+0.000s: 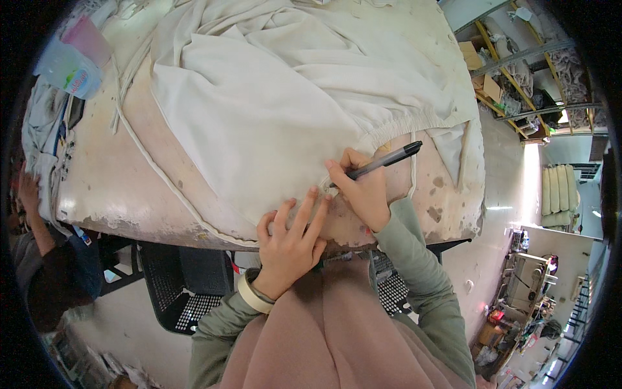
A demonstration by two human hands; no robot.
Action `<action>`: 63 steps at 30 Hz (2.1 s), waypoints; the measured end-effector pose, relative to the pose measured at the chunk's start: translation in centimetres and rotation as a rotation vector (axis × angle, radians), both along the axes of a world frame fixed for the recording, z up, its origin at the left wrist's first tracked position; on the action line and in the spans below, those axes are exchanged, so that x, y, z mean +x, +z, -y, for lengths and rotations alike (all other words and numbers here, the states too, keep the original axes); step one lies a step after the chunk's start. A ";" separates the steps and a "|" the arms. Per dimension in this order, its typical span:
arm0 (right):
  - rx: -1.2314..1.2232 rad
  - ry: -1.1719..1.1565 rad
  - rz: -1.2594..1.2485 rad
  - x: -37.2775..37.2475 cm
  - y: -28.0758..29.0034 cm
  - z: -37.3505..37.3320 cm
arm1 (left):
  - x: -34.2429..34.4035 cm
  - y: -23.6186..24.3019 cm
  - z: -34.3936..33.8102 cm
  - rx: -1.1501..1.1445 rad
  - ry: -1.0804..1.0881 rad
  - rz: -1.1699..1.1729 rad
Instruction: The person measures and marks a white garment on a worktable using a measuring tape and a black marker. They repeatedly fold and unfold the fabric, measure different sections, and make marks along the edges. The garment is handled one at a time, and the person adjusts the fabric frequently to align measurements.
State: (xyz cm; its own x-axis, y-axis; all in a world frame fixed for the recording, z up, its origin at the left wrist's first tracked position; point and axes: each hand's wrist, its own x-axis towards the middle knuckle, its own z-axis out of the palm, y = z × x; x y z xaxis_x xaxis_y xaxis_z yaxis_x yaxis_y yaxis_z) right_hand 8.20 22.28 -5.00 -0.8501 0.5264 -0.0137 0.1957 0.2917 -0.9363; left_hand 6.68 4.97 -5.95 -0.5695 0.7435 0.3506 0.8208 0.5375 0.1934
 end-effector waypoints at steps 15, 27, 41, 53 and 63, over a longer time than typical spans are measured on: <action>-0.152 0.021 -0.070 0.6 0.5 1.3 | 0.1 -0.8 0.4 0.071 -0.026 0.011; -0.028 -0.083 -0.001 1.0 0.7 1.5 | 0.3 -1.2 0.4 0.103 -0.029 0.007; 0.205 0.014 -0.042 1.3 -0.2 1.8 | 0.1 -1.2 0.6 0.085 -0.037 0.002; 0.304 -0.003 -0.008 1.0 0.0 1.9 | 0.1 -1.1 0.5 0.091 -0.027 -0.014; 0.335 -0.009 -0.025 0.8 0.0 1.8 | 0.2 -1.3 0.5 0.125 -0.039 0.008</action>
